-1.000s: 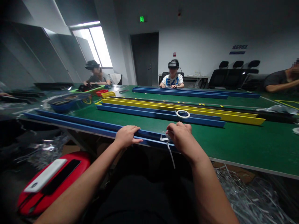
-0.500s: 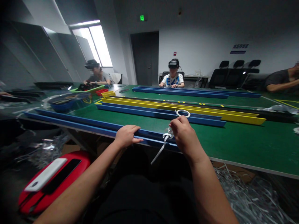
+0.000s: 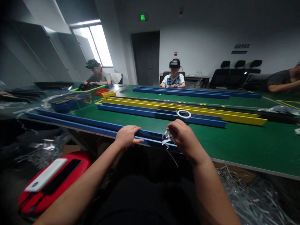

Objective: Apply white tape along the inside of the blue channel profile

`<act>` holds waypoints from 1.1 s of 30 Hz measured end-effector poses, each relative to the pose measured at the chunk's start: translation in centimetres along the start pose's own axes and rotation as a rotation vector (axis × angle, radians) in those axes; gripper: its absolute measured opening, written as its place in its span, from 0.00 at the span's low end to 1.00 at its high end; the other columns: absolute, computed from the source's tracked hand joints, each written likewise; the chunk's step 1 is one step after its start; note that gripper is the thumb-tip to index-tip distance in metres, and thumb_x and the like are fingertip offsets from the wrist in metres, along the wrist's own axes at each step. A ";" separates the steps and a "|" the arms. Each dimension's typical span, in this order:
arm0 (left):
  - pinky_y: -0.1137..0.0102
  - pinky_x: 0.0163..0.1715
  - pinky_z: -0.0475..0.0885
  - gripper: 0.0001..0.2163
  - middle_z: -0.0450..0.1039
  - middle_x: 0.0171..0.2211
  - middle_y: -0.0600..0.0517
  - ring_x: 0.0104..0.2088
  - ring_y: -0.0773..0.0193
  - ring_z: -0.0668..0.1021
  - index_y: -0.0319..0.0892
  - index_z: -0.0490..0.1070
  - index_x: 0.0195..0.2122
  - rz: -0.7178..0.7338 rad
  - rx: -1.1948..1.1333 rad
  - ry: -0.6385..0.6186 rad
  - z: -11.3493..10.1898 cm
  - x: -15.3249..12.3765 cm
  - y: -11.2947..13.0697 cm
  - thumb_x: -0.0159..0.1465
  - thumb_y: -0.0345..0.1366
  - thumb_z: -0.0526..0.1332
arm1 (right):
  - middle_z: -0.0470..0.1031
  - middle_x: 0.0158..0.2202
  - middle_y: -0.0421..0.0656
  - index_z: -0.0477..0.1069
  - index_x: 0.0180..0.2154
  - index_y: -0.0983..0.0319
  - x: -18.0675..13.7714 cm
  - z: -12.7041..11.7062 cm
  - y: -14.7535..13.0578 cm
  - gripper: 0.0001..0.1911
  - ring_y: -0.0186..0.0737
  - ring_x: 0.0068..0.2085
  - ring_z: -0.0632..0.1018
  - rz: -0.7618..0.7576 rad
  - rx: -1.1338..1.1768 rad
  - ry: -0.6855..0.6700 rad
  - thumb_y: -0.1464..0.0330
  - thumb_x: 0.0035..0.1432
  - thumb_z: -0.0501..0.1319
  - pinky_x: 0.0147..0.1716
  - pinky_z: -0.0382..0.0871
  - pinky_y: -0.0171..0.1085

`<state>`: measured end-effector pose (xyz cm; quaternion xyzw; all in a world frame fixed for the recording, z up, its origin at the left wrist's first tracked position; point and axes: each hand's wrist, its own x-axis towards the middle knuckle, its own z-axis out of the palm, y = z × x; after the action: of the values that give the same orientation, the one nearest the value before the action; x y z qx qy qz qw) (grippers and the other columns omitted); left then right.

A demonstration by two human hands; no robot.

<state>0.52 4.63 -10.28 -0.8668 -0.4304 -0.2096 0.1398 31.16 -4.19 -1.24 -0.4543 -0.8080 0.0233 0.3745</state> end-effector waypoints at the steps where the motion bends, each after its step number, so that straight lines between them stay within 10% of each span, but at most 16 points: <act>1: 0.61 0.46 0.70 0.32 0.77 0.44 0.46 0.45 0.52 0.78 0.45 0.73 0.51 0.000 -0.001 0.000 0.0 0.0 0.0 0.58 0.65 0.58 | 0.73 0.37 0.46 0.72 0.38 0.59 -0.1 0.0 0.0 0.08 0.40 0.36 0.74 -0.004 0.022 -0.013 0.66 0.66 0.55 0.36 0.68 0.38; 23: 0.61 0.47 0.71 0.32 0.77 0.43 0.45 0.45 0.52 0.78 0.45 0.73 0.52 -0.003 0.007 0.003 0.1 0.0 0.0 0.58 0.65 0.57 | 0.76 0.36 0.43 0.72 0.38 0.56 -1.2 -0.2 0.4 0.08 0.40 0.35 0.74 0.056 -0.406 -0.151 0.65 0.67 0.54 0.32 0.61 0.37; 33: 0.62 0.47 0.70 0.32 0.77 0.43 0.46 0.44 0.53 0.78 0.44 0.73 0.51 0.012 -0.001 0.008 0.3 0.0 -0.1 0.58 0.66 0.57 | 0.78 0.36 0.42 0.72 0.41 0.58 -0.8 -0.5 -0.3 0.10 0.37 0.33 0.75 0.110 -0.059 -0.251 0.61 0.66 0.55 0.33 0.65 0.35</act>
<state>0.51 4.82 -10.58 -0.8685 -0.4247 -0.2125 0.1423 31.51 -5.08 -1.22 -0.5021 -0.8228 0.0767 0.2550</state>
